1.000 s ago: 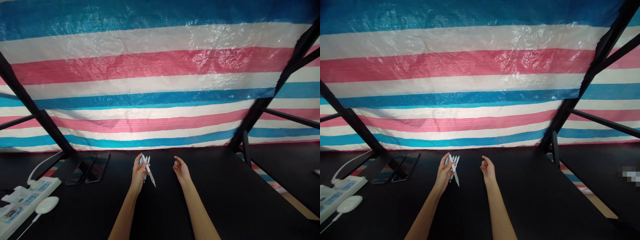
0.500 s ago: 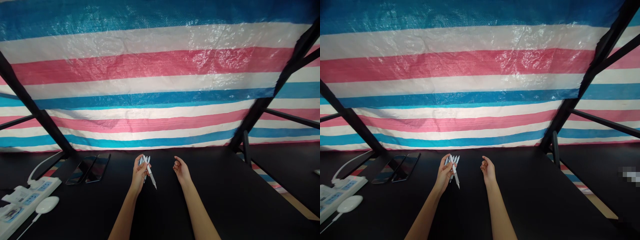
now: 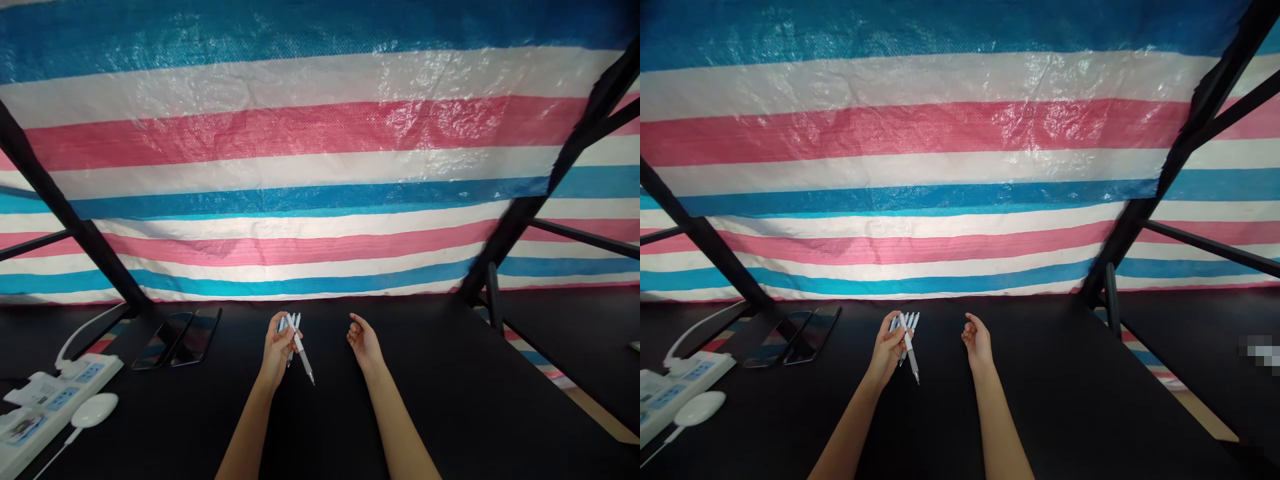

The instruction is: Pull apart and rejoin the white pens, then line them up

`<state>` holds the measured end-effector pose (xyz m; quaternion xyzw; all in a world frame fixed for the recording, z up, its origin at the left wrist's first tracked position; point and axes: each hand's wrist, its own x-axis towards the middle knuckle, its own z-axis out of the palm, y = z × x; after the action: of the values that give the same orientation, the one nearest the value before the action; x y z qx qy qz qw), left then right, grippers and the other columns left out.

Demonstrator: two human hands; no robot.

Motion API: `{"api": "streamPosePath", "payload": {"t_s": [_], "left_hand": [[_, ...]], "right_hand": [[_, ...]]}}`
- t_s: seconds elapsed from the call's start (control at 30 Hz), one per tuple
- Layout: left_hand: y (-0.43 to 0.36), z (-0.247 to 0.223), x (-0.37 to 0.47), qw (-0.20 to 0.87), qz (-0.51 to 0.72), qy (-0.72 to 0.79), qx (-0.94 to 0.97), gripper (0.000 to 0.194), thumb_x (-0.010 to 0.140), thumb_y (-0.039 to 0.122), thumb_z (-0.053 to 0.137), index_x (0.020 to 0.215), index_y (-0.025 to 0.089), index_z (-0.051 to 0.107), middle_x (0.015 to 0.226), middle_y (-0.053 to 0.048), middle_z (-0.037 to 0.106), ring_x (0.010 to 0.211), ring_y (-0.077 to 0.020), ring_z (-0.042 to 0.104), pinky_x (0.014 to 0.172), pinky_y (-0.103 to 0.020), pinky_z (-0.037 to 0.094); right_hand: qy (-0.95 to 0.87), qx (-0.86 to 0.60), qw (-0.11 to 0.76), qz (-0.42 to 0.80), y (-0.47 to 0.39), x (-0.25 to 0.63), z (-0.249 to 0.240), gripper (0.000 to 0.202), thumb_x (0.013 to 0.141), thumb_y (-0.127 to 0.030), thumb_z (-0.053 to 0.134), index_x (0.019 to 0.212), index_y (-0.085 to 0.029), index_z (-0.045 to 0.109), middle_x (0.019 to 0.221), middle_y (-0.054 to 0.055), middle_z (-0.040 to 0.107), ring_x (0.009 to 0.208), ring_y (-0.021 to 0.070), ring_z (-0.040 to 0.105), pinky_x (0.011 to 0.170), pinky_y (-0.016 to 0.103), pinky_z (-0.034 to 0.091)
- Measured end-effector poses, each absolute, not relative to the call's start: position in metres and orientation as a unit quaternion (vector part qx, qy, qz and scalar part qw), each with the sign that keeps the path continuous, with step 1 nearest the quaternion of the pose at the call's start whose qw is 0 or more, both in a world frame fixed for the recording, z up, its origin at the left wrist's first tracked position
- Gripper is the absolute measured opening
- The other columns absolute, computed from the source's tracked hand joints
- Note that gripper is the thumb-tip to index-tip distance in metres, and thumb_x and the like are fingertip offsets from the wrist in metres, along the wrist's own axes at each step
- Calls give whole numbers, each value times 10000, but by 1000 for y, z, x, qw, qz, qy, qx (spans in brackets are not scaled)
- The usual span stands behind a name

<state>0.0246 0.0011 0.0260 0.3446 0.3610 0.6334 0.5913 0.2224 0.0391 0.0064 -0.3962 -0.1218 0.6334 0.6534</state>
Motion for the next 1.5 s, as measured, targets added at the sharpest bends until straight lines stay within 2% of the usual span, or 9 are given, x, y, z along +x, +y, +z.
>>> {"api": "streamPosePath", "payload": {"t_s": [0.2,0.4,0.53,0.63,0.77,0.9,1.03,1.2,1.5], "left_hand": [[1,30,26,564,638,403,337,611,666,381,709,1200,213,464,653,25,594,570,-106,571,505,-191,428],[9,20,18,466,669,473,335,389,681,458,646,908,205,456,569,73,523,433,-61,457,466,-191,407],[15,9,-2,336,669,566,345,316,740,462,550,873,189,462,656,36,543,436,-67,456,441,-200,387],[18,2,-17,264,576,677,373,231,758,368,528,897,186,496,746,-3,579,545,-120,558,521,-246,449],[17,0,-24,154,449,750,460,143,759,221,511,897,184,525,854,-41,606,694,-158,599,657,-283,457],[12,2,-19,81,373,765,519,171,775,158,478,936,173,531,895,-59,594,752,-166,592,651,-267,425],[9,6,-18,78,328,775,534,166,793,169,468,944,181,536,863,-47,611,734,-167,587,627,-264,395],[5,12,-19,98,288,786,539,187,824,285,453,948,195,559,871,-45,626,739,-181,597,577,-258,367],[11,3,-24,105,314,749,574,97,746,259,524,736,211,608,631,-14,616,664,-189,589,590,-259,369]], "right_hand": [[-118,-401,648,637,38,223,9,75,644,-225,661,704,-182,650,437,-74,437,373,53,404,390,181,373],[-132,-402,651,630,40,223,6,96,646,-243,653,721,-184,651,445,-71,441,373,62,407,400,202,379],[-137,-401,651,630,41,224,3,106,646,-250,650,729,-185,654,450,-70,443,377,64,411,402,207,379],[-133,-395,654,631,41,224,2,113,642,-248,655,733,-181,658,455,-68,450,383,63,412,401,203,383],[-128,-394,654,633,40,224,3,105,641,-245,662,724,-181,658,445,-69,447,380,62,410,398,198,382],[-120,-390,653,639,40,224,5,96,646,-233,658,725,-179,661,442,-72,447,379,56,413,400,185,381],[-113,-386,654,641,39,224,6,91,642,-223,655,719,-173,662,433,-75,446,373,50,404,396,178,377],[-117,-391,654,636,39,224,6,102,636,-233,670,721,-179,653,433,-76,443,371,54,406,393,182,377],[-153,-405,654,620,39,224,3,120,651,-269,659,743,-192,651,452,-64,452,383,75,433,408,219,382]]}}
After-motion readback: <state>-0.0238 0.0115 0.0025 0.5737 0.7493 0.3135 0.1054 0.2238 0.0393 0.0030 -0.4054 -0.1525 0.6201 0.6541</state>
